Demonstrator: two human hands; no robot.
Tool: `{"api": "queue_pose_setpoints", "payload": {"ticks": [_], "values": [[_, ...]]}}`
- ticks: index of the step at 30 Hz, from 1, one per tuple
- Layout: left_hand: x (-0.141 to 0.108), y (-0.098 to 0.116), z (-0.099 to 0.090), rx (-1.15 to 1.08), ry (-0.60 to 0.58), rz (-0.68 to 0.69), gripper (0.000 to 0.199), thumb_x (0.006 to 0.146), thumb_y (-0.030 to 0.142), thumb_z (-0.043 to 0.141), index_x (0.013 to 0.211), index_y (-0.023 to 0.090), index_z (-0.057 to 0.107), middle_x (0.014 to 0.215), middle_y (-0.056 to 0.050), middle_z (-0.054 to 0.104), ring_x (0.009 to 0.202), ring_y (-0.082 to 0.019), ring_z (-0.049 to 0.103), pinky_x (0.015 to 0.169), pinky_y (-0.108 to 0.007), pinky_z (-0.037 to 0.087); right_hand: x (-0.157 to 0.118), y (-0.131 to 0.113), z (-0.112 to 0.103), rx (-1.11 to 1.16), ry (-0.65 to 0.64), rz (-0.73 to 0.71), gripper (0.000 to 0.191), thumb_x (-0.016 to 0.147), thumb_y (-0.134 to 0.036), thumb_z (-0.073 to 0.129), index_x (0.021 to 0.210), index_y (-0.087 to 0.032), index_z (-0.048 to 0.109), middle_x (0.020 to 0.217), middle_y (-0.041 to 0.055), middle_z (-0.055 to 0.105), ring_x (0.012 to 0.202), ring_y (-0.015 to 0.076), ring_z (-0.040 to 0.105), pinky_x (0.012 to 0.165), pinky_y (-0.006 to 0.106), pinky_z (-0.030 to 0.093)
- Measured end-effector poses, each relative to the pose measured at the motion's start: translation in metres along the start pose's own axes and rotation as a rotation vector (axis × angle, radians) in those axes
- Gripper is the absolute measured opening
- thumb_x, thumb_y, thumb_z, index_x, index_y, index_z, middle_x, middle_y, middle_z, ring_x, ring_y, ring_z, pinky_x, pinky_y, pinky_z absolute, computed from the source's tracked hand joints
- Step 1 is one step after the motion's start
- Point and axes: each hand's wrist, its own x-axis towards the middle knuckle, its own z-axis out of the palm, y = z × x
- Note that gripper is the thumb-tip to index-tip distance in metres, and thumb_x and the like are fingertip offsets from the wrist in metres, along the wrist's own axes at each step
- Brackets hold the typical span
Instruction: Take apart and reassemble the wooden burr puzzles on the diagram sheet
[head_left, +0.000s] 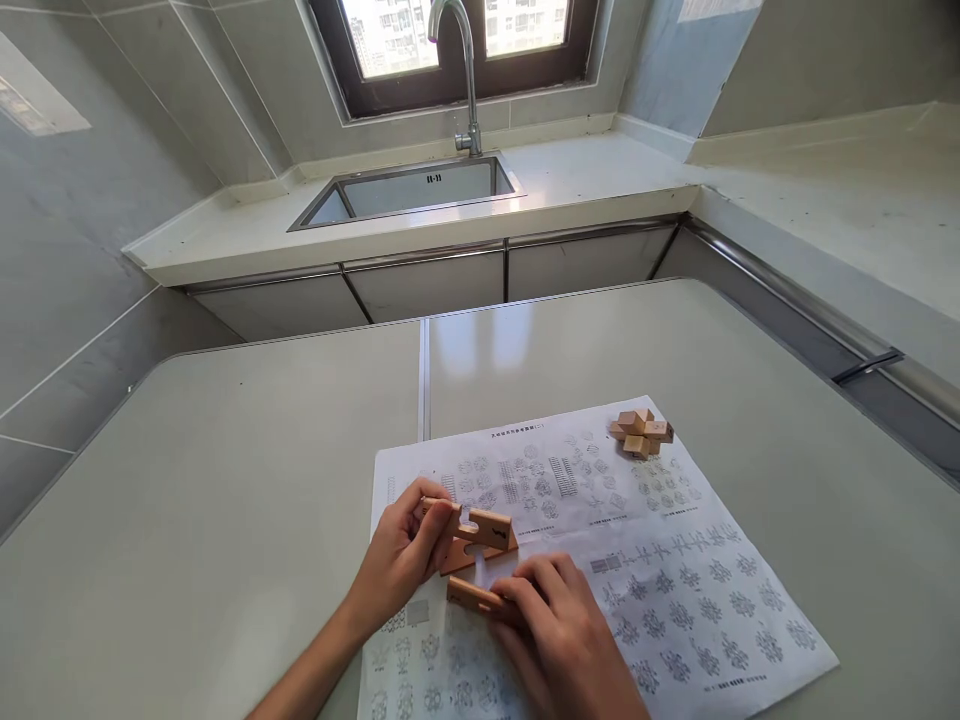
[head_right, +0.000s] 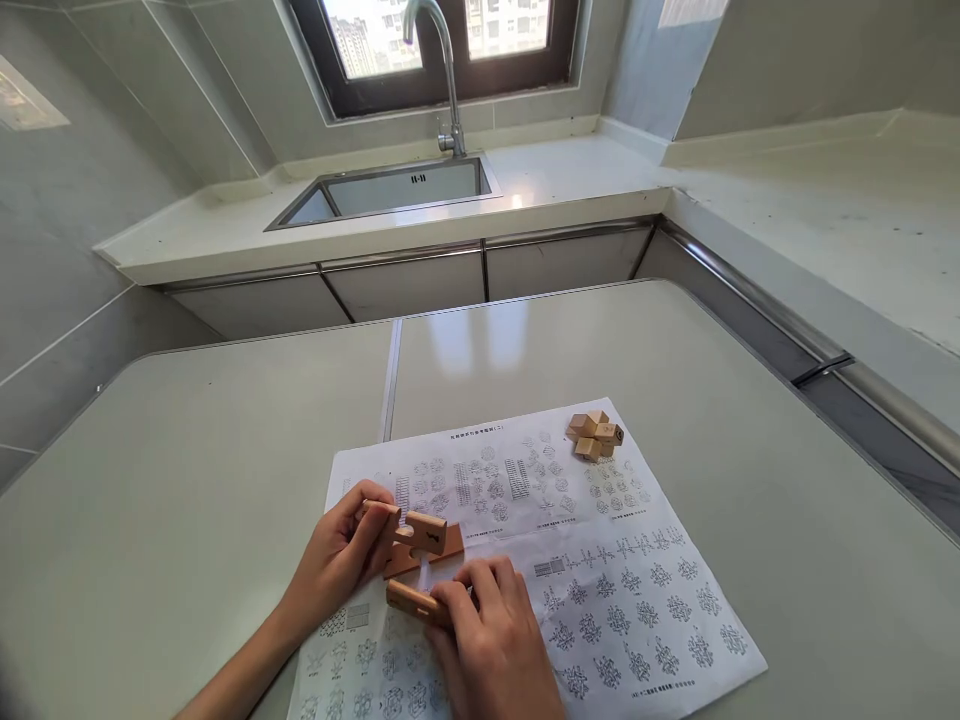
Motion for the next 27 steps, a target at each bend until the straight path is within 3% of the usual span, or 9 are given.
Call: {"api": "queue_pose_setpoints", "payload": {"ticks": [5, 9, 13, 17, 19, 22, 27], "values": [[0.002, 0.003, 0.000, -0.141, 0.024, -0.030, 0.043, 0.101, 0.064, 0.056, 0.102, 0.021, 0.056, 0.053, 0.010, 0.044, 0.043, -0.006, 0.029, 0.045, -0.019, 0.025, 0.001, -0.005, 0.000, 0.051, 0.047, 0.022, 0.015, 0.104, -0.020, 0.055, 0.098, -0.026, 0.066, 0.092, 0.0066, 0.069, 0.082, 0.0254, 0.068, 0.073, 0.037, 0.059], [0.002, 0.003, -0.006, -0.243, 0.022, -0.075, 0.038, 0.101, 0.059, 0.060, 0.109, 0.021, 0.056, 0.059, 0.007, 0.058, 0.041, -0.006, 0.039, 0.044, -0.019, 0.028, 0.004, -0.012, -0.007, 0.209, 0.117, 0.216, 0.019, 0.107, -0.033, 0.051, 0.100, -0.026, 0.067, 0.084, 0.0048, 0.072, 0.070, 0.0224, 0.071, 0.064, 0.032, 0.057], [0.001, 0.001, -0.006, -0.365, -0.097, -0.090, 0.041, 0.099, 0.057, 0.065, 0.115, 0.021, 0.056, 0.073, 0.000, 0.070, 0.040, -0.007, 0.050, 0.043, -0.020, 0.036, 0.010, -0.014, -0.016, 0.366, 0.156, 0.483, 0.031, 0.106, -0.051, 0.051, 0.105, -0.025, 0.069, 0.076, 0.0026, 0.073, 0.060, 0.0201, 0.068, 0.059, 0.029, 0.056], [0.000, 0.002, -0.002, -0.350, -0.300, -0.116, 0.044, 0.100, 0.053, 0.066, 0.125, 0.020, 0.053, 0.089, -0.008, 0.076, 0.041, -0.011, 0.061, 0.042, -0.023, 0.046, 0.020, -0.011, -0.021, 0.585, 0.113, 0.597, 0.043, 0.104, -0.060, 0.051, 0.114, -0.023, 0.069, 0.086, 0.0071, 0.077, 0.064, 0.0218, 0.070, 0.056, 0.030, 0.056], [0.000, 0.003, -0.001, -0.318, -0.367, -0.126, 0.044, 0.101, 0.051, 0.064, 0.127, 0.019, 0.052, 0.093, -0.010, 0.077, 0.042, -0.013, 0.063, 0.042, -0.024, 0.048, 0.026, -0.010, -0.023, 0.670, 0.126, 0.614, 0.045, 0.104, -0.060, 0.050, 0.122, -0.023, 0.067, 0.101, 0.0097, 0.079, 0.067, 0.0214, 0.070, 0.062, 0.033, 0.060], [0.000, 0.003, -0.001, -0.293, -0.405, -0.134, 0.042, 0.102, 0.053, 0.061, 0.125, 0.018, 0.053, 0.082, -0.005, 0.075, 0.036, -0.011, 0.059, 0.039, -0.023, 0.044, 0.034, -0.011, -0.026, 0.681, 0.156, 0.607, 0.042, 0.104, -0.058, 0.051, 0.127, -0.025, 0.066, 0.122, 0.0112, 0.076, 0.081, 0.0216, 0.073, 0.080, 0.037, 0.063], [-0.002, 0.004, -0.003, -0.198, -0.393, -0.126, 0.039, 0.104, 0.054, 0.057, 0.116, 0.018, 0.061, 0.057, 0.005, 0.061, 0.032, -0.008, 0.050, 0.040, -0.019, 0.036, 0.040, -0.013, -0.028, 0.733, 0.127, 0.622, 0.043, 0.104, -0.055, 0.052, 0.135, -0.027, 0.064, 0.133, 0.0110, 0.073, 0.111, 0.0279, 0.073, 0.101, 0.046, 0.060]]}}
